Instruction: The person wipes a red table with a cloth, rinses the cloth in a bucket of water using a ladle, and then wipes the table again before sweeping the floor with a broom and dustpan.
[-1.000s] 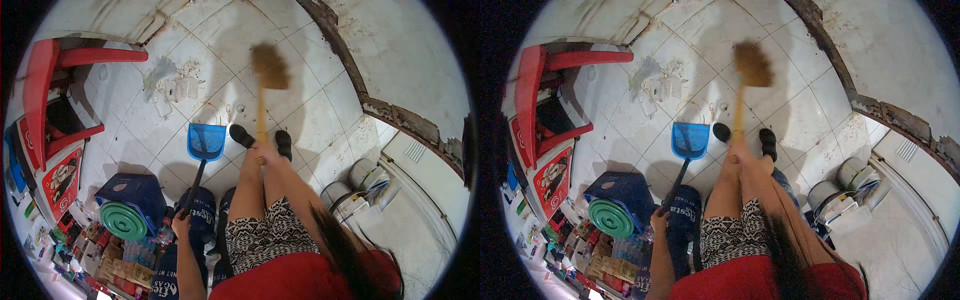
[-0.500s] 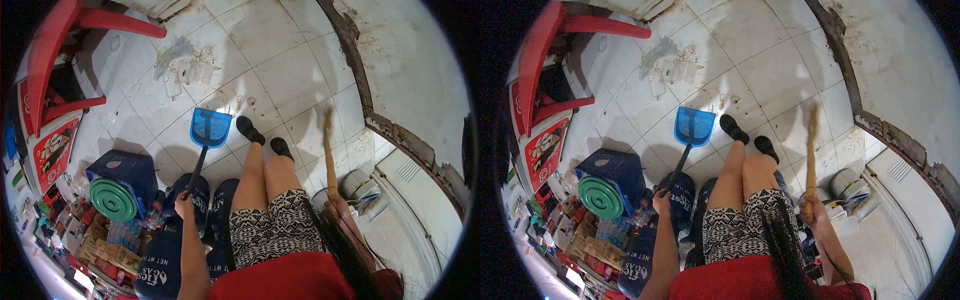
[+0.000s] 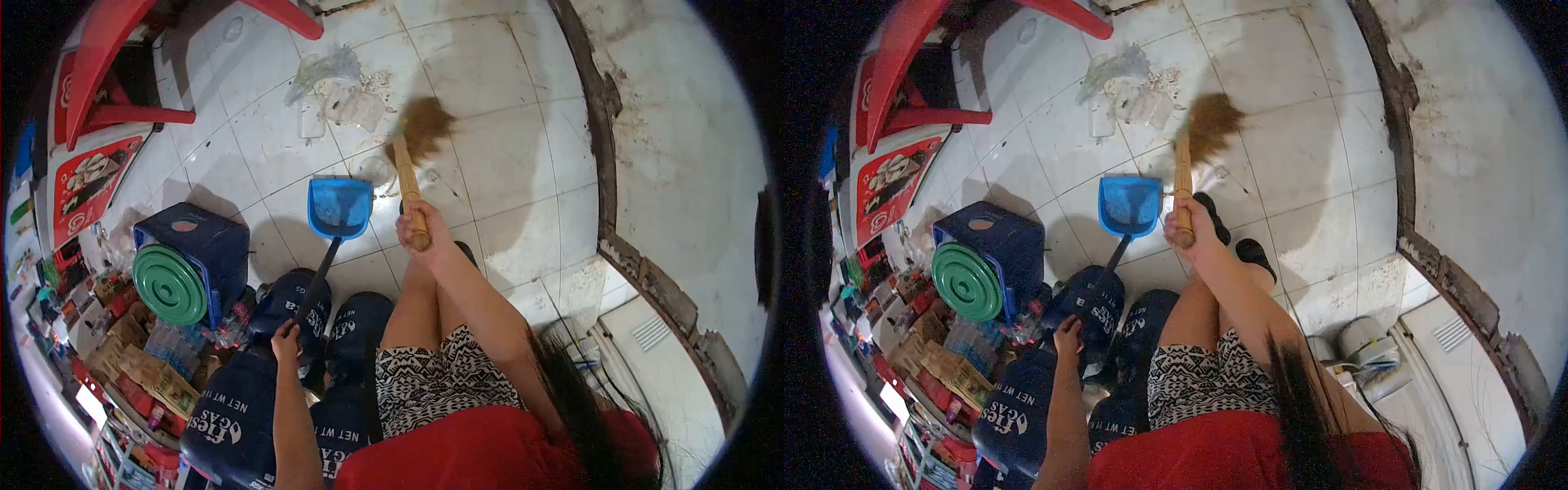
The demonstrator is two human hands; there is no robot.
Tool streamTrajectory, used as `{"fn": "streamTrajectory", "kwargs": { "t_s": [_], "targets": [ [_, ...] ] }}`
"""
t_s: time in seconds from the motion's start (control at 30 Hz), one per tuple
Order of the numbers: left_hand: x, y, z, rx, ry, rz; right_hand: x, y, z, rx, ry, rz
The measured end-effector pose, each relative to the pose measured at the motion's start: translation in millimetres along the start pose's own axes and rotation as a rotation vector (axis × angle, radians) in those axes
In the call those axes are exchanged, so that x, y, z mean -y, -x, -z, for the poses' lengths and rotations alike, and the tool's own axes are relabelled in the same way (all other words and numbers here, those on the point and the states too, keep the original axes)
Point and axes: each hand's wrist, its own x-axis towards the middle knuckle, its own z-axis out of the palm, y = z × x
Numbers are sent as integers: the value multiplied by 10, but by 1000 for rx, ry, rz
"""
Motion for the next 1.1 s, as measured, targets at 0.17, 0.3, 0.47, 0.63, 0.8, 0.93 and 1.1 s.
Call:
{"fn": "streamTrajectory", "kwargs": {
  "t_s": [0.17,0.3,0.47,0.63,0.8,0.93,1.1],
  "targets": [
    [311,207,-66,-74,149,48,-158,870,-354,-246,388,112],
    [720,271,-133,-64,323,103,179,1310,-304,-282,833,149],
    [735,606,-378,-143,372,303,520,1082,-909,-255,1378,88],
    [978,924,-704,-260,454,409,196,-244,-1394,24,1330,-168],
    [810,1270,-947,-459,353,359,-76,-1603,-1671,70,1650,-192],
    [849,1461,-1062,-511,449,385,147,-1689,-1338,-146,1195,-262],
    [754,1659,-1246,-549,320,378,680,-964,-542,-280,1057,-344]
  ]
}}
